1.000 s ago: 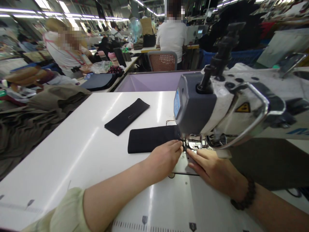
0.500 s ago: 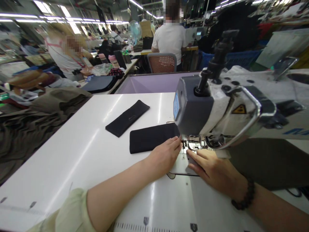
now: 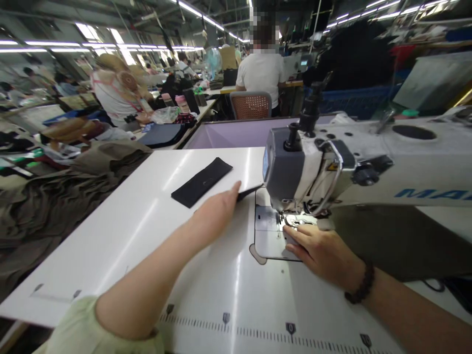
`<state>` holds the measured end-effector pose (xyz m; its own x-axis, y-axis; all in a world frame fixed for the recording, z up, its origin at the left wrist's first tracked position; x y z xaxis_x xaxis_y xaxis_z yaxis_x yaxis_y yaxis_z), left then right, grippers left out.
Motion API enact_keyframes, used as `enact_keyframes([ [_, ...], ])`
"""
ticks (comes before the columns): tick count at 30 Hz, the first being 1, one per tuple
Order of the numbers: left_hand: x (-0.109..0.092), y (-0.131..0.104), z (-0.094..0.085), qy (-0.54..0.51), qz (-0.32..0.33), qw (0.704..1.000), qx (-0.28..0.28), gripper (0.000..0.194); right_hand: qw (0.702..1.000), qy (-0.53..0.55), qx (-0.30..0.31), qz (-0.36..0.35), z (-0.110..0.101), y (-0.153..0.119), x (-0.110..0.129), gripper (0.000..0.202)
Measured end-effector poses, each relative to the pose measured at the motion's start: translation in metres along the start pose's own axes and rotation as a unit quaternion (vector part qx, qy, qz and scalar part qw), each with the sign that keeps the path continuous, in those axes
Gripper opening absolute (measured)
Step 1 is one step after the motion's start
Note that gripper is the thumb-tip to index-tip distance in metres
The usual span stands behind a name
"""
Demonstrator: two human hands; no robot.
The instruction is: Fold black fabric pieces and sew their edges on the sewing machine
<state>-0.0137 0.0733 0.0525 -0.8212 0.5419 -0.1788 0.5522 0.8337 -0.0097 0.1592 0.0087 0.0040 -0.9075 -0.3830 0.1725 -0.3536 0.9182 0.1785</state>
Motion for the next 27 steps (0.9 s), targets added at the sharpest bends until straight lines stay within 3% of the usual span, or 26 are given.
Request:
enact_keyframes([
  [2, 0.013, -0.007, -0.027, -0.168, -0.016, 0.981, -0.094, 0.063, 1.000, 0.010, 0.009, 0.000, 0.000, 0.000, 0.000, 0.026],
  [3, 0.015, -0.010, -0.032, -0.282, -0.006, 0.951, -0.125, 0.064, 1.000, 0.016, 0.011, -0.001, -0.001, 0.000, 0.000, 0.026],
  [5, 0.015, -0.015, -0.026, -0.459, 0.006, 0.875, -0.152, 0.062, 1.000, 0.027, 0.015, -0.002, -0.002, 0.000, 0.000, 0.025],
  [6, 0.015, -0.018, -0.017, -0.508, 0.000, 0.848, -0.151, 0.059, 0.999, 0.033, 0.017, -0.003, -0.003, 0.000, 0.001, 0.024],
  [7, 0.015, -0.021, -0.004, -0.525, -0.014, 0.839, -0.142, 0.057, 0.999, 0.040, 0.018, -0.004, -0.004, 0.000, 0.001, 0.023],
  [8, 0.016, -0.024, 0.009, -0.511, -0.031, 0.848, -0.134, 0.055, 0.999, 0.047, 0.018, -0.005, -0.004, 0.000, 0.002, 0.022],
  [10, 0.019, -0.031, 0.023, -0.367, -0.051, 0.916, -0.155, 0.052, 0.998, 0.063, 0.014, -0.004, -0.006, 0.000, 0.001, 0.021],
  [11, 0.013, -0.034, 0.026, -0.271, -0.029, 0.949, -0.159, 0.048, 0.997, 0.071, 0.013, -0.002, -0.007, 0.000, 0.001, 0.021],
  [13, -0.011, -0.035, 0.030, -0.112, 0.058, 0.983, -0.134, 0.037, 0.996, 0.088, 0.015, 0.003, -0.007, 0.000, 0.000, 0.021],
  [15, -0.047, -0.034, 0.038, -0.037, 0.179, 0.981, -0.065, 0.028, 0.994, 0.104, 0.015, 0.007, -0.008, -0.001, -0.001, 0.022],
  [17, -0.079, -0.032, 0.045, 0.016, 0.281, 0.959, -0.012, 0.024, 0.994, 0.111, 0.011, 0.003, -0.009, -0.002, -0.001, 0.022],
  [19, -0.097, -0.026, 0.050, 0.063, 0.325, 0.944, 0.009, 0.021, 0.994, 0.106, 0.008, -0.023, -0.010, -0.003, 0.003, 0.023],
  [22, -0.100, -0.011, 0.053, 0.096, 0.335, 0.937, 0.001, 0.021, 0.994, 0.084, 0.010, -0.062, -0.009, -0.005, 0.009, 0.019],
  [27, -0.083, 0.003, 0.054, 0.059, 0.308, 0.949, -0.036, 0.025, 0.998, 0.047, -0.005, -0.052, -0.005, -0.004, 0.009, 0.019],
])
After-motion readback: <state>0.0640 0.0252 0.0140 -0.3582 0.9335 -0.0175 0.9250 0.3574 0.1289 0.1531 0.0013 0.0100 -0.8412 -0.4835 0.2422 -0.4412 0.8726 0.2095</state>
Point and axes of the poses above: each hand's wrist, its own y-axis towards the middle knuckle, its own z-axis out of the palm, x = y × z, the point moved 7 cm from there along y, towards the middle knuckle, and after that the axes turned 13 degrees about z, right-handed, at the moved point
